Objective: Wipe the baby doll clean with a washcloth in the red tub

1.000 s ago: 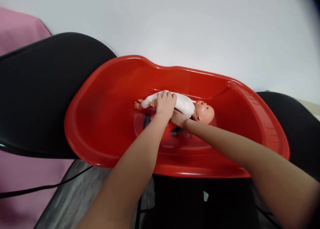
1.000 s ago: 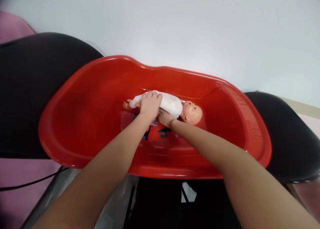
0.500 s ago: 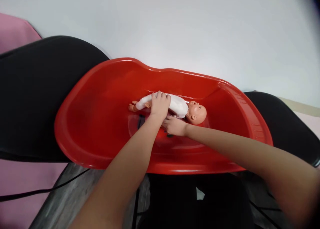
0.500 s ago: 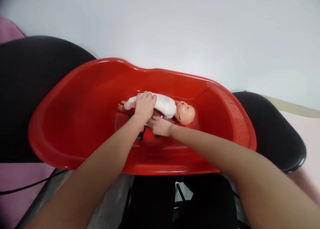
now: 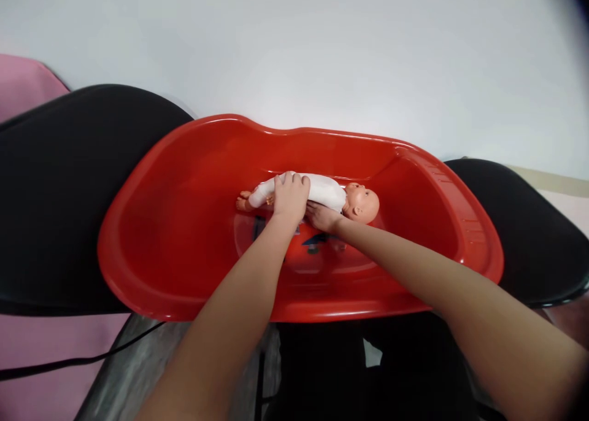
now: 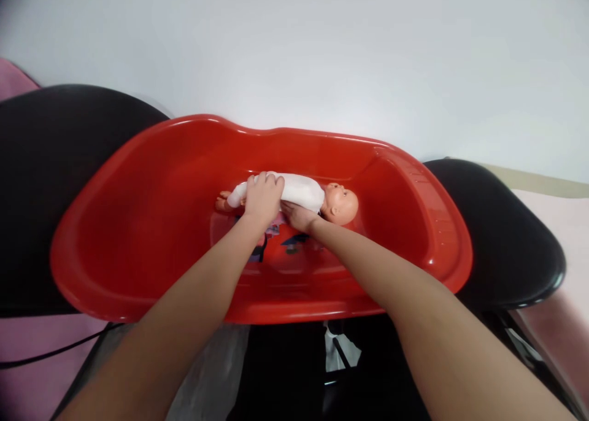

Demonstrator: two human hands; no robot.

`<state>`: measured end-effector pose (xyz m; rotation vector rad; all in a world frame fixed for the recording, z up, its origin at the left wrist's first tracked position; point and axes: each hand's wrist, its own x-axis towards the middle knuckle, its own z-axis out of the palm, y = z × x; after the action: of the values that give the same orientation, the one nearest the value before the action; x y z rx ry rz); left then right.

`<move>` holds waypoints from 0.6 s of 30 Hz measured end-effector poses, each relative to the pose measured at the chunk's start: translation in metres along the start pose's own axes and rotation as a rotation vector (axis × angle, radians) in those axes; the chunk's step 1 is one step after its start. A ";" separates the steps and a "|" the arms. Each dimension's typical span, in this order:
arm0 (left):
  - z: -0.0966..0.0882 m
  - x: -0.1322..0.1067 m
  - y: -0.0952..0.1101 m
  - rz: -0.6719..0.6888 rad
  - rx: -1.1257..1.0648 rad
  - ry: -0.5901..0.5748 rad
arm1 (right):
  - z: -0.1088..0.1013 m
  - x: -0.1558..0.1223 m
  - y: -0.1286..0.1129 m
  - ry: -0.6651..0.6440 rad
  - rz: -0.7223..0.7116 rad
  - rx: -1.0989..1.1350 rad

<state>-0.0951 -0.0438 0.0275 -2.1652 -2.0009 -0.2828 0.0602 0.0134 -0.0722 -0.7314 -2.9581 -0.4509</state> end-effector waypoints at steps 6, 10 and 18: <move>0.000 -0.001 -0.001 0.016 0.003 0.001 | -0.008 -0.082 0.056 -0.057 -0.368 -0.057; 0.000 0.000 0.001 0.013 -0.007 -0.023 | -0.021 -0.117 0.092 -0.123 -0.481 -0.151; -0.003 0.000 0.003 0.041 -0.016 -0.038 | -0.055 -0.105 0.058 0.037 -0.768 -0.220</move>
<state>-0.0920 -0.0452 0.0305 -2.2348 -1.9780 -0.2551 0.1795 -0.0010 -0.0180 0.4485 -3.0739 -0.8134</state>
